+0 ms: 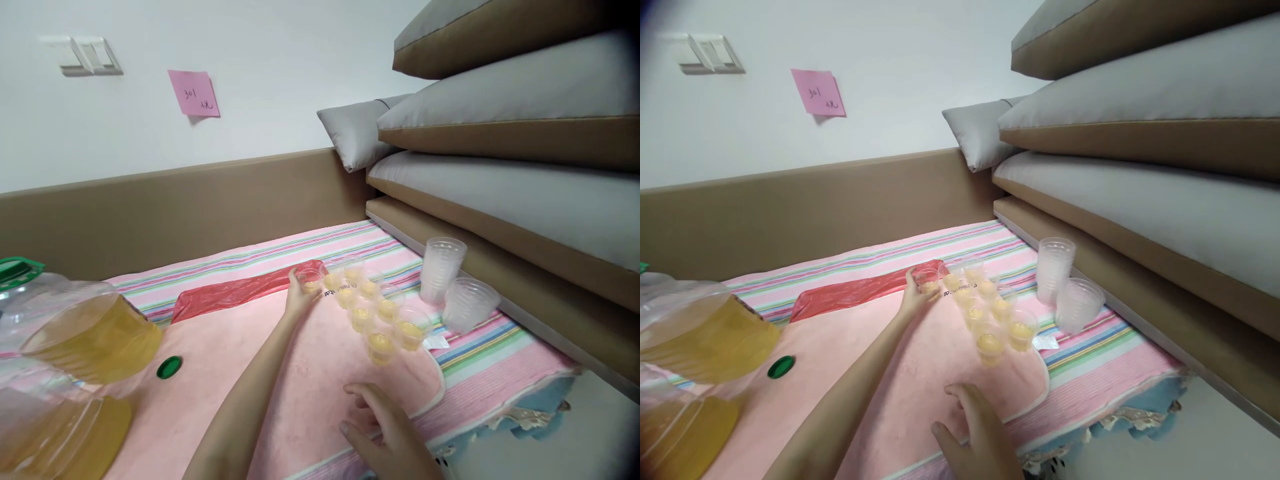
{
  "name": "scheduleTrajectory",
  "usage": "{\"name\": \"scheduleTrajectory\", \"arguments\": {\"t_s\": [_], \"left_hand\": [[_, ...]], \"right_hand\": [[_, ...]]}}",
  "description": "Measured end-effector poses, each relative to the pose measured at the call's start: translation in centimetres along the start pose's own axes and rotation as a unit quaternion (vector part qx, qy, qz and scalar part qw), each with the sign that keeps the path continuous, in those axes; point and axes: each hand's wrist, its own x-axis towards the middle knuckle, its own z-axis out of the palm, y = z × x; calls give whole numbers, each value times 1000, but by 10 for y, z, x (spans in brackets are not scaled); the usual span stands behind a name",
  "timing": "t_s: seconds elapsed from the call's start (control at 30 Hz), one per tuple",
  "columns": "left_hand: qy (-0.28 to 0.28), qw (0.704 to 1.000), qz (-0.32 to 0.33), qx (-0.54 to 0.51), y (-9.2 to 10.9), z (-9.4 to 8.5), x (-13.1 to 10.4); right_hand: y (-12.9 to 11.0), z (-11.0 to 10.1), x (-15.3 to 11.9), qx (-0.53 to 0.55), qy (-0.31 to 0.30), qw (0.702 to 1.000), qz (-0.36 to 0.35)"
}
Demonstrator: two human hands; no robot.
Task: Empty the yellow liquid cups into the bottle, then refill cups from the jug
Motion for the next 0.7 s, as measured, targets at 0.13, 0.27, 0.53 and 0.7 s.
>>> {"name": "scheduleTrajectory", "arguments": {"t_s": [0.13,0.27,0.53,0.7], "left_hand": [[6,999,14,32,12,-8,-8],[45,995,56,64,36,-15,-27],[-103,968,211,88,132,49,-81],[-233,939,233,99,174,125,-105]], "right_hand": [[2,0,0,-2,4,1000,1],[-3,-9,1,6,-4,1000,10],[-16,-31,5,61,14,998,4],[-6,-85,15,105,119,987,19]]}}
